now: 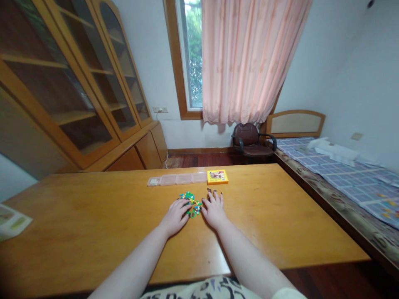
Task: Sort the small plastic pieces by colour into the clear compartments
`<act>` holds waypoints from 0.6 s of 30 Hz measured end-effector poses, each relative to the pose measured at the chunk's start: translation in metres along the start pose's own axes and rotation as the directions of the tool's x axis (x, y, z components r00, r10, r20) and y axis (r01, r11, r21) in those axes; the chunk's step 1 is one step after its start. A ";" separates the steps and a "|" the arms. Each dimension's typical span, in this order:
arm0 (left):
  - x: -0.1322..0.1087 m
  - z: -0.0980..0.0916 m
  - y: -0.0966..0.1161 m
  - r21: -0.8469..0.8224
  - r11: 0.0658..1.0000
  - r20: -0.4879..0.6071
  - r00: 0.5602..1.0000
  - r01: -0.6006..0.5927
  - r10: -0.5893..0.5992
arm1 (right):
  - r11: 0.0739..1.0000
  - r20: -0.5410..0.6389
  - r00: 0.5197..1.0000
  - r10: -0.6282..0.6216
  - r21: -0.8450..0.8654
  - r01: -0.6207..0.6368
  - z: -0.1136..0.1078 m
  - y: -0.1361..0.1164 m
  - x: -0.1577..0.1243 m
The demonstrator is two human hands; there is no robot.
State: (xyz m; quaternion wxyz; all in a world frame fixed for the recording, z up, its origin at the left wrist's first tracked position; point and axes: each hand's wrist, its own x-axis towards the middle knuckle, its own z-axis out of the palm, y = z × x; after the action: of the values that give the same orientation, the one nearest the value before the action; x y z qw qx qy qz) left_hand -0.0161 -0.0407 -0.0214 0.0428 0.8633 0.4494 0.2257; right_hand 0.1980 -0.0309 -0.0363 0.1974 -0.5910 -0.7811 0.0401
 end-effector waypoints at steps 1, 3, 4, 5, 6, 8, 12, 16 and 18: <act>0.001 -0.001 0.000 -0.001 1.000 -0.018 1.000 0.022 -0.022 | 1.000 0.000 1.000 0.003 -0.001 -0.003 0.000 0.000 0.000; 0.001 -0.003 0.000 -0.009 0.999 -0.050 0.998 0.048 -0.048 | 1.000 -0.001 1.000 0.018 -0.005 -0.018 0.000 0.000 0.000; 0.002 -0.004 0.001 -0.014 0.998 -0.064 0.996 0.053 -0.054 | 1.000 -0.003 1.000 0.028 -0.008 -0.028 0.000 0.000 0.000; 0.002 -0.006 0.001 -0.020 0.998 -0.077 0.995 0.054 -0.056 | 0.999 -0.007 0.999 0.039 -0.010 -0.039 0.000 0.000 0.001; 0.002 -0.007 0.002 -0.025 0.998 -0.085 0.995 0.052 -0.054 | 0.999 -0.010 0.999 0.051 -0.011 -0.051 -0.001 -0.001 0.001; 0.002 -0.009 0.004 -0.031 0.998 -0.092 0.994 0.049 -0.052 | 0.997 -0.019 0.997 0.078 -0.007 -0.079 -0.003 -0.001 0.002; 0.001 -0.010 0.005 -0.035 0.998 -0.071 0.996 0.048 -0.050 | 0.996 -0.027 0.996 0.086 0.016 -0.086 -0.005 -0.002 0.002; 0.001 -0.008 0.004 -0.045 0.999 -0.047 0.999 0.019 -0.021 | 0.998 -0.015 0.998 0.058 0.034 -0.057 -0.005 -0.001 0.001; 0.002 -0.007 0.003 -0.043 0.999 -0.060 0.998 0.032 -0.035 | 0.998 -0.011 0.999 0.051 0.035 -0.051 -0.005 -0.001 0.001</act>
State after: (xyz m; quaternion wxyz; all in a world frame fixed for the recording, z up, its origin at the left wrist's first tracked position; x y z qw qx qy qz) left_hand -0.0159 -0.0421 -0.0136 0.0508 0.8473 0.4600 0.2606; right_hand 0.1989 -0.0311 -0.0310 0.2114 -0.6075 -0.7636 0.0552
